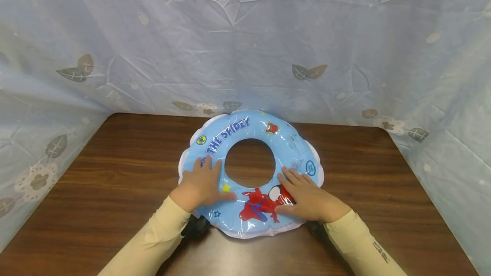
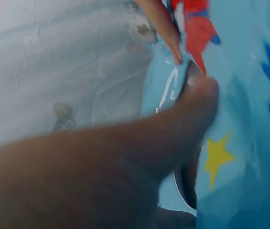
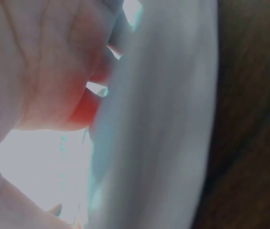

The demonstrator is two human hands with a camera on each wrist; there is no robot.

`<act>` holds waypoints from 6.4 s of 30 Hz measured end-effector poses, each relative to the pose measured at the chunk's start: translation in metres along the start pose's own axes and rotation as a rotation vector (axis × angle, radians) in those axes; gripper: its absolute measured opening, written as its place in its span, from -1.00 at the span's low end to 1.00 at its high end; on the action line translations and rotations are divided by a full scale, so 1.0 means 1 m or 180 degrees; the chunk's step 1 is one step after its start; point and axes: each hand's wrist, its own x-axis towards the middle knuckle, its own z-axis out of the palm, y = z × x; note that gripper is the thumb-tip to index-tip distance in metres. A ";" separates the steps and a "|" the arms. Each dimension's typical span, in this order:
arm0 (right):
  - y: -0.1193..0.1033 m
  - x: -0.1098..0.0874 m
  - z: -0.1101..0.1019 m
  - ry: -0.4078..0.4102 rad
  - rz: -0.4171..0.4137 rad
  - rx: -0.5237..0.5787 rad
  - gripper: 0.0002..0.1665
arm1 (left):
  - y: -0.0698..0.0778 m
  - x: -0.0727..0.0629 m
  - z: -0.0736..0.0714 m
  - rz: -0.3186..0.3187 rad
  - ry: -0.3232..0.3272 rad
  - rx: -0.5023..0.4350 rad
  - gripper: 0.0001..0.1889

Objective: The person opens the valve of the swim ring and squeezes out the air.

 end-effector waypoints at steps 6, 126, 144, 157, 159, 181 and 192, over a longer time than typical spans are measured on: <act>0.001 0.000 0.001 0.0012 -0.0012 0.0017 0.20 | 0.003 -0.005 0.002 0.0057 -0.0209 0.0018 0.31; 0.012 -0.009 -0.018 0.0495 0.0126 -0.0362 -0.17 | -0.022 0.013 -0.002 0.0142 0.0410 0.0035 0.05; 0.016 -0.002 -0.015 0.1061 -0.0073 -0.0396 -0.27 | -0.009 0.004 -0.005 0.0165 0.0119 0.0015 -0.21; 0.023 0.001 -0.010 0.0560 -0.0454 -0.0174 -0.09 | 0.005 -0.006 -0.004 0.0116 -0.0249 0.0002 0.31; 0.023 0.000 -0.010 0.0523 -0.0434 -0.0159 -0.08 | 0.006 -0.006 -0.003 0.0106 -0.0258 0.0014 0.32; 0.019 -0.002 -0.006 0.0260 -0.0268 -0.0012 -0.03 | 0.004 0.004 0.008 0.0105 -0.0079 0.0146 0.29; 0.018 -0.001 -0.002 0.0247 -0.0206 -0.0020 -0.01 | 0.006 0.005 0.012 0.0081 -0.0009 0.0234 0.31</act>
